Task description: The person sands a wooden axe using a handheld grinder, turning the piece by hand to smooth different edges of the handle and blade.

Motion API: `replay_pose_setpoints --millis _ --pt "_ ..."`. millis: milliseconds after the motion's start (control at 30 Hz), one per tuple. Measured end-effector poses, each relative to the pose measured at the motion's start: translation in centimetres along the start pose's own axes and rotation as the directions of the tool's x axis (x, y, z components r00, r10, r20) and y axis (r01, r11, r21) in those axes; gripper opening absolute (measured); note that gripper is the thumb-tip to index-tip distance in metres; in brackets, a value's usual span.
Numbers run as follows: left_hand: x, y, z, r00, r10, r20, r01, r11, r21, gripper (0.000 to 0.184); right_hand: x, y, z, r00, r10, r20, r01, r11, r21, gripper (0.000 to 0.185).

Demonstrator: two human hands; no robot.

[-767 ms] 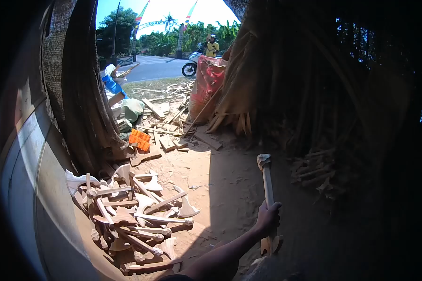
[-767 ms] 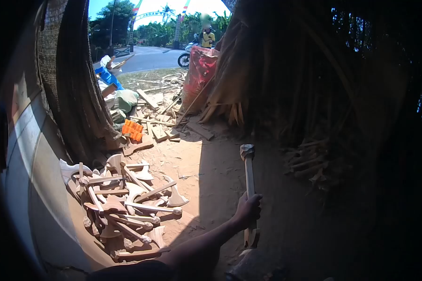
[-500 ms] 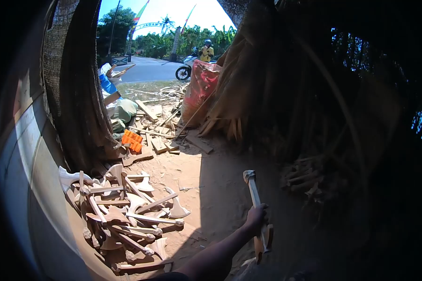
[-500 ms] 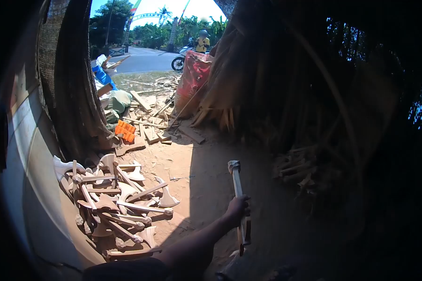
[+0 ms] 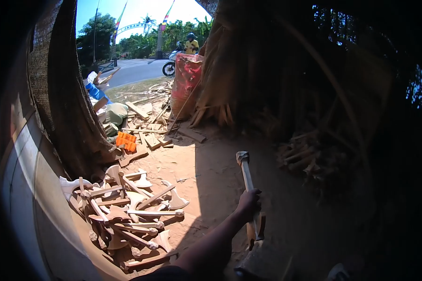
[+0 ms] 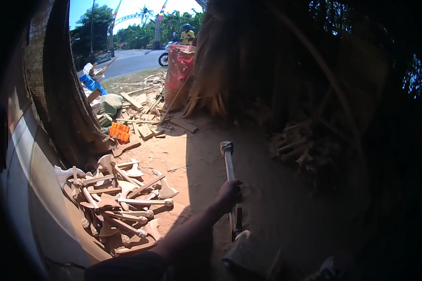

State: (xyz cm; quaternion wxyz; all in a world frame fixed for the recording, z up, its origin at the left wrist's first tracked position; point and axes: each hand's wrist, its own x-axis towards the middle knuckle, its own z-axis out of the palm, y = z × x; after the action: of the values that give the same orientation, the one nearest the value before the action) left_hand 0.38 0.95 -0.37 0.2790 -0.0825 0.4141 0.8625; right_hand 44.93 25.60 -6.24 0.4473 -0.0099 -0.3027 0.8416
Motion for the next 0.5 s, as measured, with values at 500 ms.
replay_pose_setpoints --millis 500 --pt "-0.9 -6.1 6.6 0.924 0.178 0.339 -0.259 0.943 0.211 0.021 -4.4 -1.9 1.2 0.979 -0.128 -0.159 0.133 0.991 0.019 0.073"
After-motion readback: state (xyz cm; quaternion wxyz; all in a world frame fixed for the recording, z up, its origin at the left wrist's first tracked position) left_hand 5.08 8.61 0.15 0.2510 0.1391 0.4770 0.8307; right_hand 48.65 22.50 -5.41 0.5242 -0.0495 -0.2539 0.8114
